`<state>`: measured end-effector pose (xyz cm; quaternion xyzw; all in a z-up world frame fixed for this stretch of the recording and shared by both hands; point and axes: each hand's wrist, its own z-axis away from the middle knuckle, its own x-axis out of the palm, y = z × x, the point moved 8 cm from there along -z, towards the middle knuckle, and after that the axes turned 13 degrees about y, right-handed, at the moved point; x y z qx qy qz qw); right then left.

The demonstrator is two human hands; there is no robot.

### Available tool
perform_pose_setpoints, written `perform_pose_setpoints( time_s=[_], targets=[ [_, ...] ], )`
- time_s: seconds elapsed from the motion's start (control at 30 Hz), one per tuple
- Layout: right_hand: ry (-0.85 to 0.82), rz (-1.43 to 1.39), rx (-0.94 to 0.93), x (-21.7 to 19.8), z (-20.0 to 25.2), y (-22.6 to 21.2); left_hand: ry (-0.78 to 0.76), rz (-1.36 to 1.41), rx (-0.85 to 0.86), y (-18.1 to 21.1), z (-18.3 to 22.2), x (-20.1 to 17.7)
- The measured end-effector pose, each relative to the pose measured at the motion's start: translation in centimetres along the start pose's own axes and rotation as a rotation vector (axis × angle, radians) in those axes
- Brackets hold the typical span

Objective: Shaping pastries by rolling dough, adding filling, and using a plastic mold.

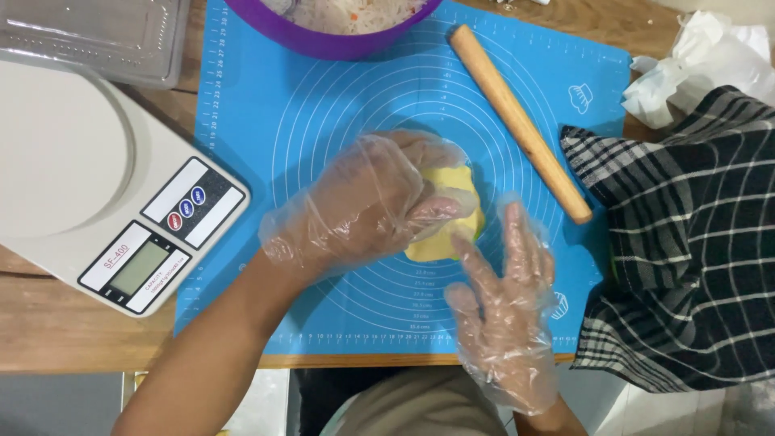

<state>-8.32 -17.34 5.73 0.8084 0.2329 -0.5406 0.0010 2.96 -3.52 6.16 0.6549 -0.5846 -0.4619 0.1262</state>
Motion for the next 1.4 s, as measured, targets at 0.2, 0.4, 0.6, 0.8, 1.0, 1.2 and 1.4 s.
perform_pose_setpoints(
  time_s=[0.2, 0.4, 0.6, 0.8, 1.0, 1.2, 1.4],
  targets=[
    [0.204, -0.044, 0.016, -2.9, -0.4, 0.3, 0.065, -0.020, 0.145, 0.9, 1.1, 1.7],
    [0.303, -0.226, 0.288, -2.8, 1.9, 3.5, -0.182, -0.047, 0.256, 1.6, 2.0, 3.8],
    [0.265, -0.146, 0.163, -2.9, 2.3, 3.9, -0.262, -0.176, 0.325, 0.4, 2.9, 5.4],
    [0.223, -0.356, 0.467, -1.3, 4.6, 6.8, -0.299, -0.277, 0.262, -0.3, 2.0, 4.3],
    [0.294, -0.132, 0.133, -2.5, 3.0, 4.7, -0.234, -0.148, 0.384, 0.4, 2.5, 4.4],
    [0.285, -0.417, 0.440, -1.4, 3.6, 6.4, -0.153, -0.160, 0.336, 0.0, 1.8, 3.5],
    [0.204, 0.087, -0.010, -2.2, 0.4, 2.5, -0.078, -0.381, 0.343, -0.2, 1.2, 2.4]
  ],
)
